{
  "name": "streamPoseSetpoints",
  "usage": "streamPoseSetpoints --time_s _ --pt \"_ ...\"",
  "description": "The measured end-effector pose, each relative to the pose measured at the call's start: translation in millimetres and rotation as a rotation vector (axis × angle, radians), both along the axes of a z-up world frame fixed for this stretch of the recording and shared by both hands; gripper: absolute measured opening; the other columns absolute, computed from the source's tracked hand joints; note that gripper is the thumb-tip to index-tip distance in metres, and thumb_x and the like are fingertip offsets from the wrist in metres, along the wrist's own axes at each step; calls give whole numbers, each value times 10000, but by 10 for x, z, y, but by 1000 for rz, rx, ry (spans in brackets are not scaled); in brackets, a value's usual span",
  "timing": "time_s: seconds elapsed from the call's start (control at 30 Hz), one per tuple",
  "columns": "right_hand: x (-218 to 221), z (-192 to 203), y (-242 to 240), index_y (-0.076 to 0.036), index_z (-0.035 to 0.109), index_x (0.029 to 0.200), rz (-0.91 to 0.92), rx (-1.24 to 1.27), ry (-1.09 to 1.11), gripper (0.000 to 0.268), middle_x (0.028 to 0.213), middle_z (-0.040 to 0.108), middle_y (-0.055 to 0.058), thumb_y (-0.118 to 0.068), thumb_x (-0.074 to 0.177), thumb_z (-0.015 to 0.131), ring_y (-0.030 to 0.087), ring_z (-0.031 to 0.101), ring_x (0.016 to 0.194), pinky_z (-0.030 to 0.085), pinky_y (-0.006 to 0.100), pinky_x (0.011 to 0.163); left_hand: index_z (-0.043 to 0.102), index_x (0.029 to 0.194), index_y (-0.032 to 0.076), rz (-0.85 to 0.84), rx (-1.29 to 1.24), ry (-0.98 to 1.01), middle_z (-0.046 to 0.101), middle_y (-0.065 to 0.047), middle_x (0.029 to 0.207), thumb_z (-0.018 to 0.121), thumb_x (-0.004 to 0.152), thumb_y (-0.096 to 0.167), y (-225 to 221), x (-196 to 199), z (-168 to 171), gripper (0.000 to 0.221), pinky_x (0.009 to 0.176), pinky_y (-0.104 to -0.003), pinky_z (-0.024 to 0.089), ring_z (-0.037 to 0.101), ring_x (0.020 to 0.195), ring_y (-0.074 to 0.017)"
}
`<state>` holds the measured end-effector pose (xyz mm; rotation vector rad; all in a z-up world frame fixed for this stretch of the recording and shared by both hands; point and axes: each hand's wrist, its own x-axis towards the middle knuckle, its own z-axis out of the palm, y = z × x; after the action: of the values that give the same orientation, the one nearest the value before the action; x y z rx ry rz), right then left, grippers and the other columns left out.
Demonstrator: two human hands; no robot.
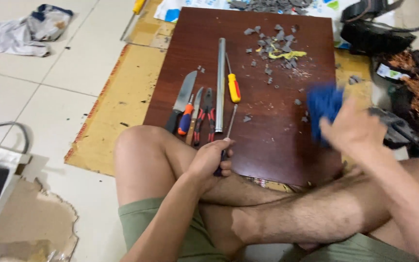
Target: The person sits cross-legged on the floor and uses pliers to strip a small piece of wire. They then use a screwdriver to work on the internal components of a disassembled motor housing, adjusting parts and wires within the unit.
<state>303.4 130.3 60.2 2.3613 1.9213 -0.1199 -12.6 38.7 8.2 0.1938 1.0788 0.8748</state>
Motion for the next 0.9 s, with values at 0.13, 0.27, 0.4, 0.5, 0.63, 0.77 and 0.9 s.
streamPoseSetpoints --time_s 0.13,0.27,0.4,0.5,0.63,0.77,0.9 --pt "85 -466 -41 79 391 1511 -213 -436 132 996 1379 572 249 -596 861 730 469 724 1055 617 551 893 603 1141 74 -22 5 -38 515 -15 839 549 1045 246 -18 -15 -29 204 479 -267 331 397 549 -107" --pt "63 -1068 749 0 258 1605 -267 -393 222 1062 1308 669 331 -502 841 798 488 771 1018 635 553 878 615 1151 83 -10 3 -31 515 -11 840 555 1036 249 -18 -17 -7 211 470 -266 326 390 537 -102" --pt "152 -1125 1787 -22 500 1404 138 144 447 654 1285 656 310 -393 950 790 469 646 1128 525 543 949 625 1164 87 19 -18 -27 514 -11 857 560 1035 236 -34 -14 70 207 474 -264 335 389 537 -97" --pt "140 -698 1872 -46 556 1352 152 413 865 534 1308 701 202 -335 937 728 335 688 1169 546 473 1003 627 1177 91 32 -28 -23 521 -12 868 563 1029 229 -34 -20 93 212 481 -262 340 393 542 -100" --pt "-47 -28 1238 -72 647 1309 339 215 585 543 1221 690 178 -332 847 763 343 667 1087 528 507 947 611 1178 86 13 -24 -27 515 -14 867 549 1038 262 -6 -14 57 234 489 -265 340 389 551 -104" --pt "-616 -331 -23 -171 698 1171 894 -174 329 498 1230 660 122 -373 723 778 337 590 1218 491 472 1082 603 1169 112 15 -7 -132 507 11 841 531 1049 294 17 -60 -7 229 493 -256 342 386 550 -90" --pt "-869 -793 -171 -275 577 1459 1018 -188 108 629 1602 400 154 -246 837 673 531 482 1267 494 632 946 613 1172 123 65 0 -199 521 16 829 523 1051 314 -32 -117 -53 243 490 -247 336 382 544 -80"
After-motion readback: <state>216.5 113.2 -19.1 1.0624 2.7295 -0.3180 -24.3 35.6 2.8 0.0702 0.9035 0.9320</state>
